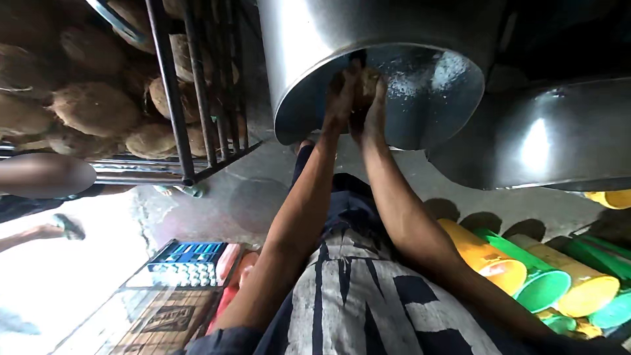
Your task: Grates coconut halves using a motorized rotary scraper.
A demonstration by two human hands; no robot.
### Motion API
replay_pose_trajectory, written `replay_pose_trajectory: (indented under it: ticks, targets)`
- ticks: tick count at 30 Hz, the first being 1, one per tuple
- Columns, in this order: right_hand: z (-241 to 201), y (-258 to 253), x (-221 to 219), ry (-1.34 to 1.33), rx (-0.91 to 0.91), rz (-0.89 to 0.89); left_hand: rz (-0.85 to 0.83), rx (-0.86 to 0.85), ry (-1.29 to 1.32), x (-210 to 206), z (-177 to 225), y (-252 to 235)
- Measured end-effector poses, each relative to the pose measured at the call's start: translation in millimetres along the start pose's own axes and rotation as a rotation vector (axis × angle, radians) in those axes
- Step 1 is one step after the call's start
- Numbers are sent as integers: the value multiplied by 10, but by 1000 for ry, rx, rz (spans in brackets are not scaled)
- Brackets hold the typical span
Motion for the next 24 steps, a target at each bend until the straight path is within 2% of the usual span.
replay_pose_trajectory:
  ticks: [4, 6, 10, 12, 14, 17, 21, 24]
  targets:
    - [-120, 64, -108, -82, 130, -162, 112, -75, -276, -62, 297, 179]
    - [-114, 80, -81, -58, 190, -162, 121, -52, -331, -97, 245, 203]
    - [19, -5, -42, 27, 194, -127, 59, -62, -249, -28, 84, 61]
    - [37, 31, 7, 74, 181, -20, 8, 0, -176, -19, 4, 81]
    - [-3, 52, -13, 98, 185, 87, 1, -11, -82, -37, -64, 18]
    - [-23, 98, -52, 142, 179, 141, -21, -29, 68, -27, -108, -58]
    - [40, 33, -10, -74, 1, 50, -43, 13, 125, -30, -37, -41]
    - [2, 43, -54, -172, 30, -94, 56, -55, -62, 1, 173, 157]
Point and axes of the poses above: each hand's wrist, its own y-axis away from the middle knuckle, its own x-axis out of the back of the hand, z = x × y, the point moved 6 cm from there along -y, towards the middle knuckle, and after that the axes turned 3 degrees about z, right-handed, at the moved point
